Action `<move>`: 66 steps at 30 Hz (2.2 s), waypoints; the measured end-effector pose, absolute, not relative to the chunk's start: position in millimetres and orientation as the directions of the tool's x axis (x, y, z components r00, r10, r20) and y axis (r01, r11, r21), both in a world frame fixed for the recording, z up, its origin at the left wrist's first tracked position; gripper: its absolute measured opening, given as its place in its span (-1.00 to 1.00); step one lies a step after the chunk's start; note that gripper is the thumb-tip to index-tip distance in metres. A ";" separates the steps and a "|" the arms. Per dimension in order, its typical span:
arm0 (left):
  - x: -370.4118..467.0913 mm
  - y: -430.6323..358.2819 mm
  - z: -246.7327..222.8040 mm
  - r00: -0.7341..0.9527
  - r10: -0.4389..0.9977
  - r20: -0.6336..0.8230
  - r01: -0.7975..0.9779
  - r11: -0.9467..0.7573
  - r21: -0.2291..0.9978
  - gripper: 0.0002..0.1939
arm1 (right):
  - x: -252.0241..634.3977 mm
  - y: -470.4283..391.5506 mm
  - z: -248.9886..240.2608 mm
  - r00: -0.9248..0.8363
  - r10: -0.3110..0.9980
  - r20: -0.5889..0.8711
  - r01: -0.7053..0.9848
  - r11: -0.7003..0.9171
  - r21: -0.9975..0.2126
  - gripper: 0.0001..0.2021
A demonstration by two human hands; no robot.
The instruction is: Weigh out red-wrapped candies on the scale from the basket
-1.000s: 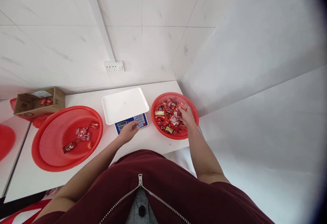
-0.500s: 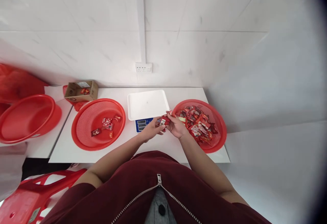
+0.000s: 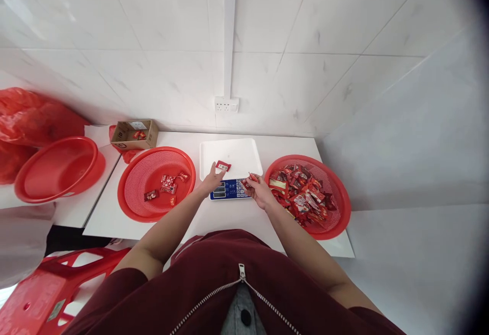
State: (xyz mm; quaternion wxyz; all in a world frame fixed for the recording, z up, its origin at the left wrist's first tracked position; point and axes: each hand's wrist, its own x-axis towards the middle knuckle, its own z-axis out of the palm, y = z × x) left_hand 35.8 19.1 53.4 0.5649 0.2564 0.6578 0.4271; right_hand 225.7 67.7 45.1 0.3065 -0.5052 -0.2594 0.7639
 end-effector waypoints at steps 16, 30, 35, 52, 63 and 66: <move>63.2 3.3 64.0 -0.158 0.848 -0.506 -0.411 0.410 0.815 -0.73 | 218.1 65.5 63.5 -0.411 0.735 -0.540 -0.003 -0.593 -0.805 -0.69; 48.6 -14.3 52.1 -0.226 0.750 -0.622 -0.569 0.417 0.709 -0.86 | 197.2 116.4 38.9 -0.393 0.724 -0.568 0.182 -0.544 -0.819 -0.61; 45.2 -15.8 52.0 -0.229 0.742 -0.630 -0.582 0.414 0.700 -0.87 | 227.9 134.9 41.4 -0.384 0.845 -0.372 0.437 -0.189 -0.879 -0.49; 51.7 -15.1 61.8 -0.168 0.709 -0.685 -0.575 0.494 0.652 -0.88 | 345.6 111.0 13.5 -0.090 0.963 -0.256 0.898 -0.033 -0.439 -0.73; 54.2 -21.1 62.7 -0.120 0.695 -0.709 -0.588 0.525 0.615 -0.90 | 321.6 100.7 41.3 -0.288 0.807 -0.515 -0.033 -0.546 -0.837 -0.70; 53.8 -23.4 60.8 -0.123 0.696 -0.707 -0.590 0.522 0.616 -0.89 | 298.5 102.7 37.2 -0.239 0.791 -0.562 -0.051 -0.589 -0.807 -0.76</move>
